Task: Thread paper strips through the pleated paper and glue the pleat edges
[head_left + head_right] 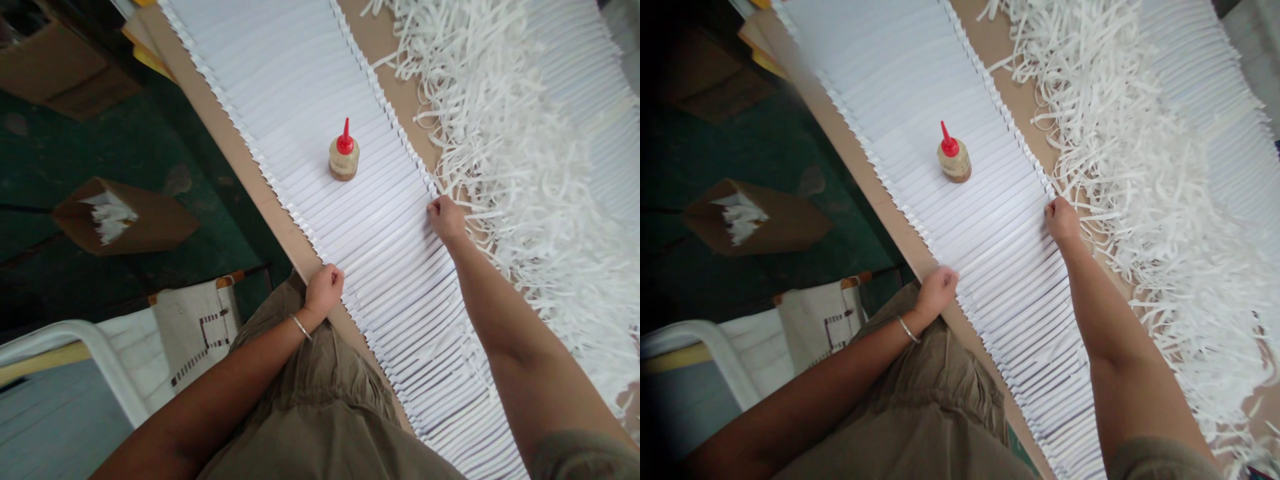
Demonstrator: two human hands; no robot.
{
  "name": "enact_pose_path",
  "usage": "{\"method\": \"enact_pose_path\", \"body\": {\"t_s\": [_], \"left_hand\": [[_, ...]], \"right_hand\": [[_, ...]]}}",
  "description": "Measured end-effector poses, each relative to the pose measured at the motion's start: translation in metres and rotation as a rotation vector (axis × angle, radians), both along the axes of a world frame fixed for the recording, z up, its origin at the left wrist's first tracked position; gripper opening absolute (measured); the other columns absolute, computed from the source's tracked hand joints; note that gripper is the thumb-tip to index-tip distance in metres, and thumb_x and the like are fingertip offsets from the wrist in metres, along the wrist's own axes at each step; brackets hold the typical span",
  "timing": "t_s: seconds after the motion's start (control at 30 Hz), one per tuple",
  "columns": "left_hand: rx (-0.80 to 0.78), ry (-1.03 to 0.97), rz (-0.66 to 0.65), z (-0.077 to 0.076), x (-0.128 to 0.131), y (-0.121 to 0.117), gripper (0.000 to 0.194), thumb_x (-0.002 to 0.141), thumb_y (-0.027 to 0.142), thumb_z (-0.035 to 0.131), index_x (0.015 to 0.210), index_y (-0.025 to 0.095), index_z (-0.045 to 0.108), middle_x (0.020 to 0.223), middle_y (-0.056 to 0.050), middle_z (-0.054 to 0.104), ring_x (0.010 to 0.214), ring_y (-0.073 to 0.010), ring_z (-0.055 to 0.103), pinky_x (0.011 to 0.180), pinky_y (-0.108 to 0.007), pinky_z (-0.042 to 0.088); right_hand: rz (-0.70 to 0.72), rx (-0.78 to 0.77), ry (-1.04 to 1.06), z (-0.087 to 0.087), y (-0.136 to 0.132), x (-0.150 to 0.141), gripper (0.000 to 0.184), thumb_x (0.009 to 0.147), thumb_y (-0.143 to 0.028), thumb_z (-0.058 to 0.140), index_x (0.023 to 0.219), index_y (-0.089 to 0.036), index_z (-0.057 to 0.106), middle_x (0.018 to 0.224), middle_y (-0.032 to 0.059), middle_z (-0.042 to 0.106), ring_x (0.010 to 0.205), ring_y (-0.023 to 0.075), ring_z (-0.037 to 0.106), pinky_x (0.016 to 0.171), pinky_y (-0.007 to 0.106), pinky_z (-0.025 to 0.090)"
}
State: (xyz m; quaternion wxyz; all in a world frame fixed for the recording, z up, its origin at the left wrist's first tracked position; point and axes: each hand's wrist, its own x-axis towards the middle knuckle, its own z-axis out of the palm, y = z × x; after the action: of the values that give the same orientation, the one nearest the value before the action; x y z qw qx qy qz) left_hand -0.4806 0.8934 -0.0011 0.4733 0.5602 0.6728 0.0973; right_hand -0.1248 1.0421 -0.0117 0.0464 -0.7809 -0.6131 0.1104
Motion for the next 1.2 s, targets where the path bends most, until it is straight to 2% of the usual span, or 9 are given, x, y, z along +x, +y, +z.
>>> {"method": "enact_pose_path", "body": {"t_s": [0.3, 0.7, 0.83, 0.93, 1.0, 1.07, 1.13, 1.2], "left_hand": [[-0.016, 0.048, -0.019, -0.011, 0.002, 0.002, 0.022, 0.097, 0.026, 0.056, 0.076, 0.02, 0.057, 0.075, -0.004, 0.066, 0.073, -0.0184, 0.06, 0.07, -0.028, 0.039], [-0.108, 0.278, -0.188, 0.004, 0.007, 0.014, 0.023, 0.101, 0.03, 0.05, 0.09, 0.019, 0.065, 0.091, -0.009, 0.074, 0.086, -0.0221, 0.067, 0.074, -0.031, 0.04], [-0.123, 0.372, -0.248, 0.006, 0.008, 0.019, 0.029, 0.1, 0.037, 0.049, 0.088, 0.019, 0.068, 0.089, -0.009, 0.073, 0.085, -0.0233, 0.067, 0.071, -0.031, 0.04], [-0.126, 0.382, -0.252, 0.008, 0.007, 0.021, 0.032, 0.099, 0.041, 0.05, 0.082, 0.02, 0.067, 0.081, -0.008, 0.071, 0.081, -0.0239, 0.067, 0.067, -0.031, 0.039], [-0.125, 0.357, -0.228, 0.01, 0.004, 0.021, 0.03, 0.097, 0.041, 0.051, 0.078, 0.021, 0.064, 0.072, -0.007, 0.068, 0.075, -0.0239, 0.065, 0.064, -0.031, 0.038], [-0.112, 0.314, -0.191, 0.011, -0.001, 0.019, 0.025, 0.095, 0.036, 0.053, 0.075, 0.022, 0.061, 0.064, -0.005, 0.064, 0.069, -0.0234, 0.063, 0.062, -0.031, 0.037], [-0.078, 0.257, -0.167, 0.012, -0.007, 0.014, 0.021, 0.092, 0.032, 0.055, 0.073, 0.023, 0.058, 0.058, -0.002, 0.061, 0.065, -0.0223, 0.061, 0.061, -0.03, 0.037], [-0.047, 0.193, -0.167, 0.013, -0.014, 0.008, 0.019, 0.09, 0.029, 0.055, 0.073, 0.023, 0.055, 0.055, -0.001, 0.058, 0.063, -0.0209, 0.06, 0.062, -0.029, 0.039]], "right_hand": [[-0.006, -0.021, -0.012, -0.001, 0.001, 0.0, 0.017, 0.088, -0.031, 0.053, 0.096, -0.02, 0.064, 0.088, 0.0121, 0.07, 0.079, 0.0272, 0.059, 0.077, 0.037, 0.043], [-0.065, -0.043, 0.051, 0.004, 0.003, -0.004, 0.013, 0.086, -0.032, 0.055, 0.091, -0.022, 0.062, 0.083, 0.0098, 0.067, 0.08, 0.0268, 0.059, 0.079, 0.038, 0.046], [-0.165, -0.07, 0.103, 0.005, 0.007, -0.008, 0.017, 0.084, -0.033, 0.06, 0.096, -0.021, 0.06, 0.084, 0.0073, 0.064, 0.082, 0.0257, 0.058, 0.083, 0.04, 0.047], [-0.202, -0.038, 0.103, 0.013, 0.006, -0.015, 0.024, 0.084, -0.033, 0.06, 0.104, -0.019, 0.06, 0.095, 0.0105, 0.064, 0.09, 0.0274, 0.059, 0.088, 0.042, 0.047], [-0.175, 0.054, 0.066, 0.022, -0.004, -0.017, 0.027, 0.087, -0.032, 0.058, 0.11, -0.018, 0.061, 0.107, 0.0145, 0.065, 0.096, 0.0284, 0.059, 0.09, 0.042, 0.046], [-0.104, 0.123, 0.036, 0.035, -0.026, -0.013, 0.027, 0.091, -0.031, 0.053, 0.112, -0.018, 0.062, 0.111, 0.0156, 0.065, 0.097, 0.0278, 0.059, 0.089, 0.04, 0.046], [0.005, 0.064, 0.042, 0.05, -0.061, -0.003, 0.023, 0.093, -0.031, 0.051, 0.108, -0.019, 0.065, 0.103, 0.0132, 0.067, 0.09, 0.0255, 0.06, 0.084, 0.037, 0.046], [0.145, -0.113, 0.089, 0.064, -0.109, 0.009, 0.021, 0.094, -0.031, 0.052, 0.099, -0.019, 0.068, 0.092, 0.0098, 0.067, 0.081, 0.0224, 0.059, 0.079, 0.033, 0.046]]}}
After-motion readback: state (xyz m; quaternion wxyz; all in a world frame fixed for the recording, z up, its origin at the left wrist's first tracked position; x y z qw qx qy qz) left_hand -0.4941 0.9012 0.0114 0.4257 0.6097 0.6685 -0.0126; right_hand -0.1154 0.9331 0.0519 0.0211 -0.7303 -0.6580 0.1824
